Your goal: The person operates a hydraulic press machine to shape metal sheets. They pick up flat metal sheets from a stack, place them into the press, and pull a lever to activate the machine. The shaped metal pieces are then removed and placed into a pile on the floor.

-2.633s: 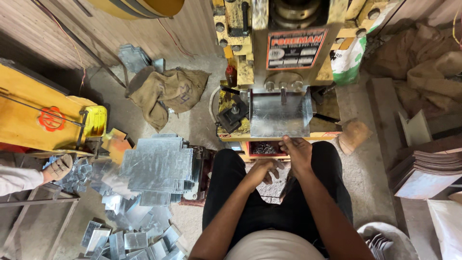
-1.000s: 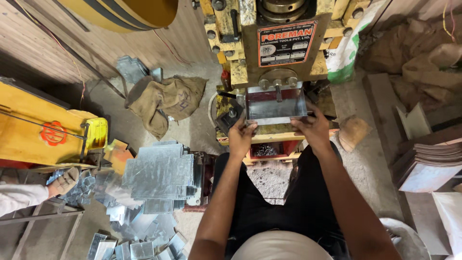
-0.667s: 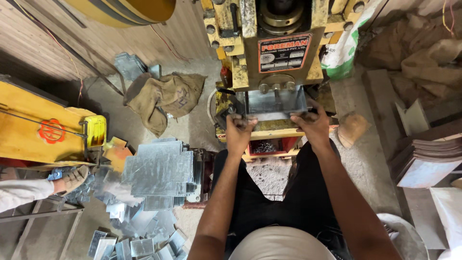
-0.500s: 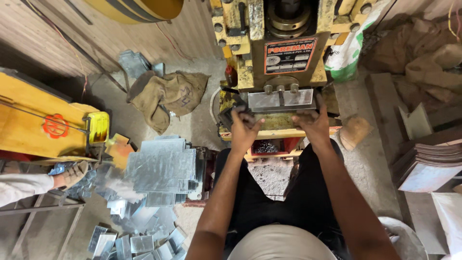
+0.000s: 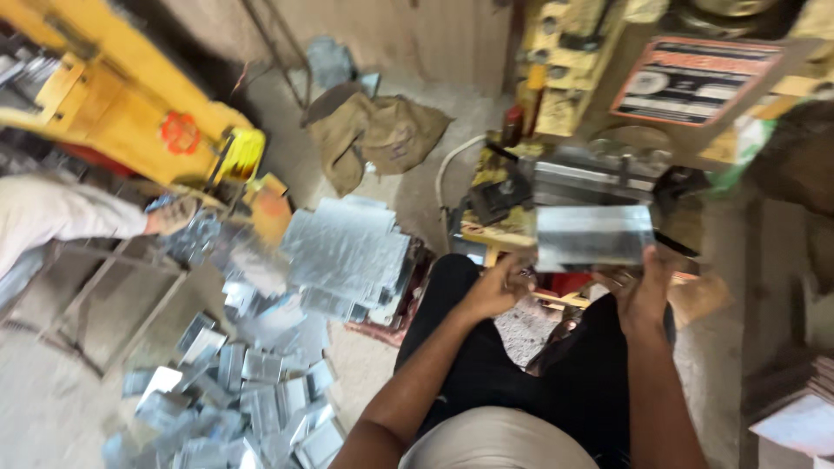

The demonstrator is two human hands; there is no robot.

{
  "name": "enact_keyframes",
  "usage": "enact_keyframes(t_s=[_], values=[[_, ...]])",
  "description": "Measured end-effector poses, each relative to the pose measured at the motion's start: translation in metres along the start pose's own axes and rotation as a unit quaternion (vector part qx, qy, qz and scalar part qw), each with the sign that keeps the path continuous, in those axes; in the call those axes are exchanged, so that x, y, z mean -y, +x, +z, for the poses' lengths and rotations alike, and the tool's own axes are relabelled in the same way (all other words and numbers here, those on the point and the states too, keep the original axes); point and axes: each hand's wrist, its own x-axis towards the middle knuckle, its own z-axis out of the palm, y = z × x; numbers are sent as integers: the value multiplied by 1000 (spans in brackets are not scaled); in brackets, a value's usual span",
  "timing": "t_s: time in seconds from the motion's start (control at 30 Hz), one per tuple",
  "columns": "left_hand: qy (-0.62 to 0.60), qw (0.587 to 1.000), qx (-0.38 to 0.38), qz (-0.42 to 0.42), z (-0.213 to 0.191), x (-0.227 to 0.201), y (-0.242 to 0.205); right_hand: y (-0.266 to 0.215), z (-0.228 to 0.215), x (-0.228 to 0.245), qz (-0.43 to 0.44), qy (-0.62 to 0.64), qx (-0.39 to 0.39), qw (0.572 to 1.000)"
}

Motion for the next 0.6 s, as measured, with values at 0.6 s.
enact_keyframes(t_s=[0.6], values=[[202,942,-268,-9,-42,12,-40,-172,153,-69,105,-119,671,724]])
